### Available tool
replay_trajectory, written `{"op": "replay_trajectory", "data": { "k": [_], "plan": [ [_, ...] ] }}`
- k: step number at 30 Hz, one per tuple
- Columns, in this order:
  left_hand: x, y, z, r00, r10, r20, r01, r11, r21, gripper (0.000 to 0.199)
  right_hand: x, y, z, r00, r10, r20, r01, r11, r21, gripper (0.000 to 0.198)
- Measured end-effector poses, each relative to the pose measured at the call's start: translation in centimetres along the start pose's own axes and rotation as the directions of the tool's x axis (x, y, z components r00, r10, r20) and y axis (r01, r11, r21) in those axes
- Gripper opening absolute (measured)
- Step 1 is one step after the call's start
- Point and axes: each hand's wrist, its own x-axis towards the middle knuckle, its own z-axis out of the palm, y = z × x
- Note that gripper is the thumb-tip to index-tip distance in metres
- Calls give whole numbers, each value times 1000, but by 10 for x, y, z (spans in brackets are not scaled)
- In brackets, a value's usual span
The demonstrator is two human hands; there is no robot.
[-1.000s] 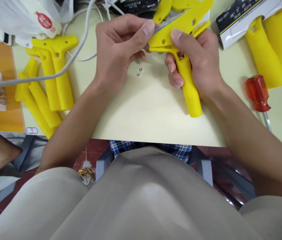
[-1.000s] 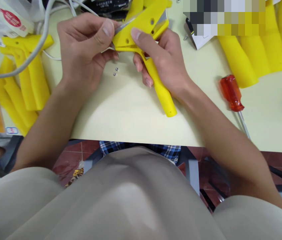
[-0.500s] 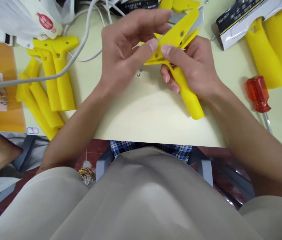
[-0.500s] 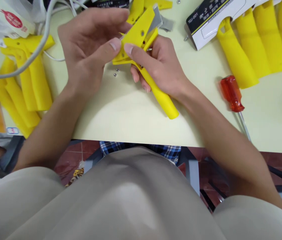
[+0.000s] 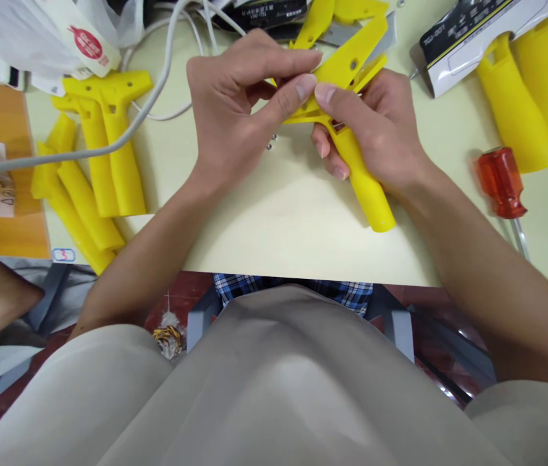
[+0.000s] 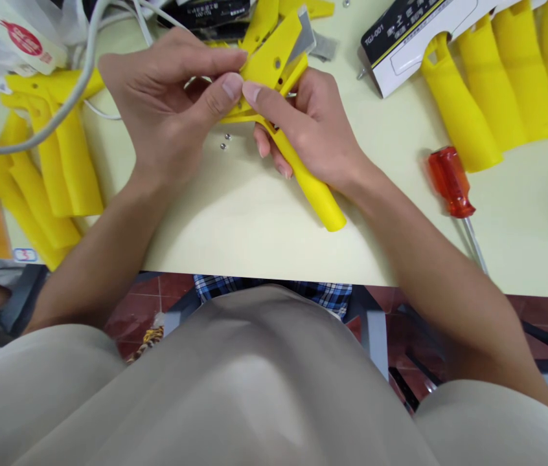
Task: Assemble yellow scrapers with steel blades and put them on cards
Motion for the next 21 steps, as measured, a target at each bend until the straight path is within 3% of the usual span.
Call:
{"op": "replay_trajectory", "data": {
  "k": [5, 15, 21],
  "plan": [
    [0, 0, -4, 999, 10, 51, -8, 999, -51, 39, 0, -3, -1, 999, 17, 30, -17, 1000, 9, 38],
    [-1, -6, -14, 992, -70, 108, 79, 993, -85, 35, 1, 0, -4, 995, 82, 51, -83, 997, 5, 37],
    [-2, -10, -15, 992, 27, 119, -20, 998, -57, 35, 0, -1, -7, 990, 133, 54, -131, 991, -32, 40]
  ]
}}
